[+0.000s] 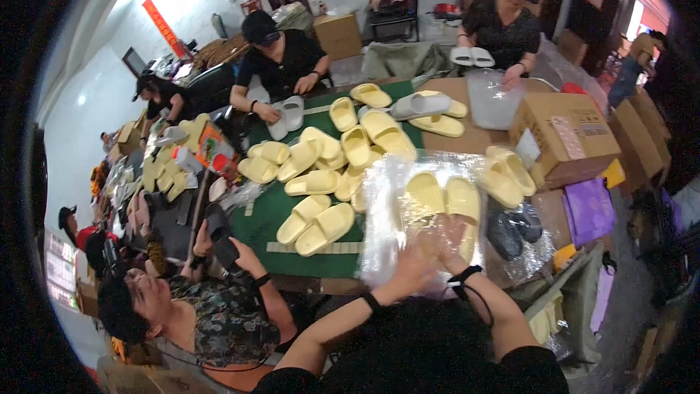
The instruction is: Organizing, bagging, and moving manufactured foam slippers in a production facility.
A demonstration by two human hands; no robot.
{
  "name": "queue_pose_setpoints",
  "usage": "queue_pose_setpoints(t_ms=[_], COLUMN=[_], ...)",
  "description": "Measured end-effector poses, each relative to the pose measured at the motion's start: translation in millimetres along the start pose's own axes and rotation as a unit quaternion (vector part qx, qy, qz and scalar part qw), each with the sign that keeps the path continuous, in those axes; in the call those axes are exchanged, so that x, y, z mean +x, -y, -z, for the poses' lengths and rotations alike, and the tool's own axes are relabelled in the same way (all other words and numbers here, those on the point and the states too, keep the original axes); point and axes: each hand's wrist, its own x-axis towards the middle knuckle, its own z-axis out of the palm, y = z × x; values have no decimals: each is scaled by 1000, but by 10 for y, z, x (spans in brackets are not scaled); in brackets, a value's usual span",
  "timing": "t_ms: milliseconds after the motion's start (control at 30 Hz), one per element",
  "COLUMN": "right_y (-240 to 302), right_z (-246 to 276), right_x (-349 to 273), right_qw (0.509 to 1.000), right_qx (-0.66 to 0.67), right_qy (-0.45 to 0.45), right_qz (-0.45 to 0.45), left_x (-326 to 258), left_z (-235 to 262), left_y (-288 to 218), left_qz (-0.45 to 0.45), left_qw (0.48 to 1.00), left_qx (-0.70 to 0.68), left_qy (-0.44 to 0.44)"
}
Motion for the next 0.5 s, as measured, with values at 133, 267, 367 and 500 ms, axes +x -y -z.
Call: queue_pose_setpoints(t_ms=[133,267,367,500], right_y=[62,153,164,120], right_z=[-209,-179,-134,-95], right_x=[14,223,487,728], right_qw=[999,996,997,984], right_qx=[7,-36,-66,24], right_qy=[-32,54,48,175], right_qz=[-11,-65,19,37], left_x=[-205,-287,-313,-252], left_z=[-91,-184,-261,-287], left_y=[217,446,384,307], left_qz=[216,282,203,174], left_qw=[961,877,896,911], left_qx=[-157,-384,-393,-374], left_qy=[-75,52,48,-2])
